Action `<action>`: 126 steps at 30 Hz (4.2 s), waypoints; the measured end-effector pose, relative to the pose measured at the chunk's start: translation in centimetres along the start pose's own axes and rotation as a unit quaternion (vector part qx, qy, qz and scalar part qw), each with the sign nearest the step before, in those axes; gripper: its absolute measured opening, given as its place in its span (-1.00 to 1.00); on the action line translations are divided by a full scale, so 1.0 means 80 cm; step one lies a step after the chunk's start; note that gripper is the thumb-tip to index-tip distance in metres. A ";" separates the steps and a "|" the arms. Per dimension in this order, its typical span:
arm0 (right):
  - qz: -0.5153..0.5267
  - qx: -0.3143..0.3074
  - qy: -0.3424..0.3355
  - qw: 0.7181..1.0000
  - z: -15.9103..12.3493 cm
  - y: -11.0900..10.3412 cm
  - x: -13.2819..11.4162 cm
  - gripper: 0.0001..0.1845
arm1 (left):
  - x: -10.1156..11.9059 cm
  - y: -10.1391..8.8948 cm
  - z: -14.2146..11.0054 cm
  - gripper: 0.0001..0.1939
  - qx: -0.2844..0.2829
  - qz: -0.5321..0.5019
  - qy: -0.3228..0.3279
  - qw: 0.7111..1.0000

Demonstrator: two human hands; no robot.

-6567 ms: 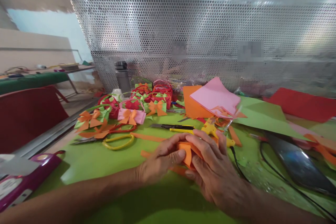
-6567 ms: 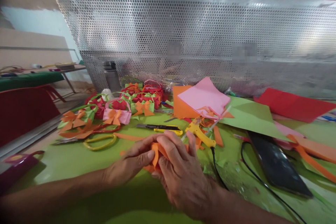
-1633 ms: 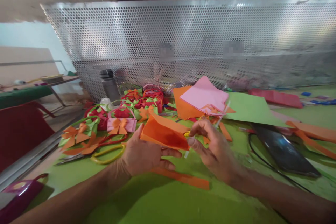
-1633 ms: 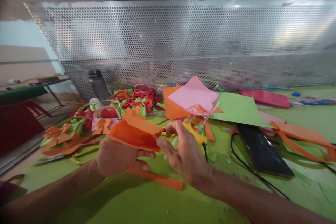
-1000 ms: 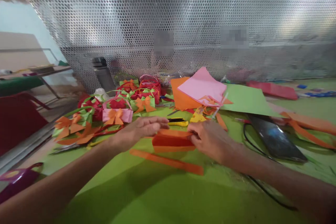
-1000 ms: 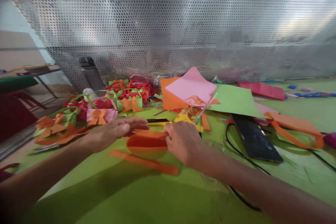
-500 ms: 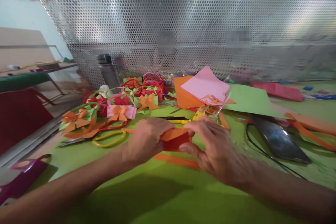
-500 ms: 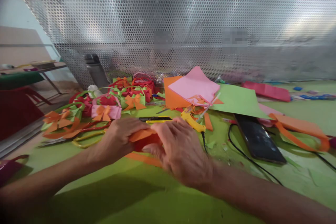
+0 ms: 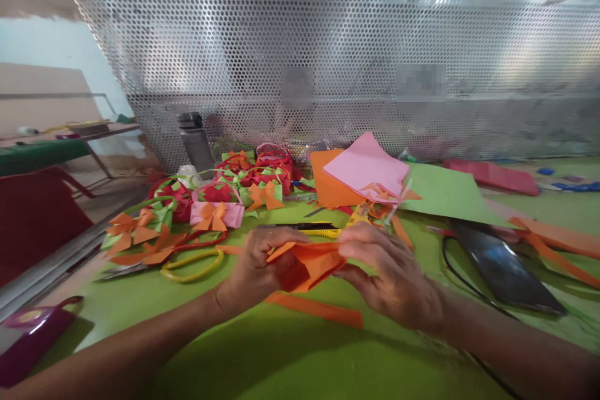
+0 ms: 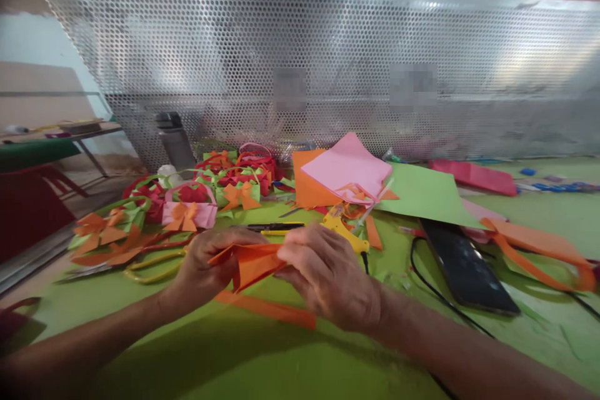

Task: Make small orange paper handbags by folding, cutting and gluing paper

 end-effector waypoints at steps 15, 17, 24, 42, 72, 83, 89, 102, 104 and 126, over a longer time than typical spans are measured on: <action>0.022 0.002 0.038 0.999 -0.003 0.002 -0.012 -0.78 | 0.040 0.003 -0.004 -0.60 -0.008 0.189 0.190 0.963; 0.026 -0.013 0.041 0.999 -0.002 0.002 -0.013 -0.80 | 0.037 0.006 -0.006 -0.67 -0.018 0.204 0.188 0.961; -0.029 -0.046 -0.004 0.999 -0.007 0.010 -0.027 -0.84 | 0.041 0.019 -0.013 -0.80 -0.068 0.275 0.187 0.941; -0.020 -0.048 0.009 0.999 -0.014 0.015 -0.021 -0.91 | 0.047 0.016 -0.010 -0.81 -0.062 0.268 0.158 0.948; 0.023 -0.025 -0.052 0.998 -0.006 0.005 -0.038 -0.79 | 0.045 0.024 -0.018 -0.74 -0.105 0.275 0.203 0.934; 0.022 -0.042 -0.054 0.997 -0.010 0.002 -0.044 -0.82 | 0.051 0.022 -0.016 -0.76 -0.101 0.297 0.228 0.922; 0.035 -0.039 -0.056 0.997 -0.016 0.005 -0.044 -0.81 | 0.056 0.020 -0.017 -0.75 -0.094 0.304 0.237 0.918; 0.053 -0.035 -0.077 0.995 -0.010 0.002 -0.048 -0.73 | 0.051 0.025 -0.019 -0.66 -0.124 0.292 0.200 0.927; 0.049 -0.025 -0.080 0.995 -0.009 0.001 -0.048 -0.71 | 0.051 0.025 -0.019 -0.62 -0.113 0.286 0.198 0.931; 0.037 -0.024 -0.055 0.998 -0.007 -0.005 -0.044 -0.74 | 0.042 0.012 -0.018 -0.63 -0.013 0.209 0.129 0.969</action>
Point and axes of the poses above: each hand's wrist, its own z-axis towards the middle knuckle, its own y-axis out of the palm, x = y × z, the point moved 6 cm from there along z, towards the middle knuckle, and after that the axes turned 9 degrees about y, right-handed, at the moved point
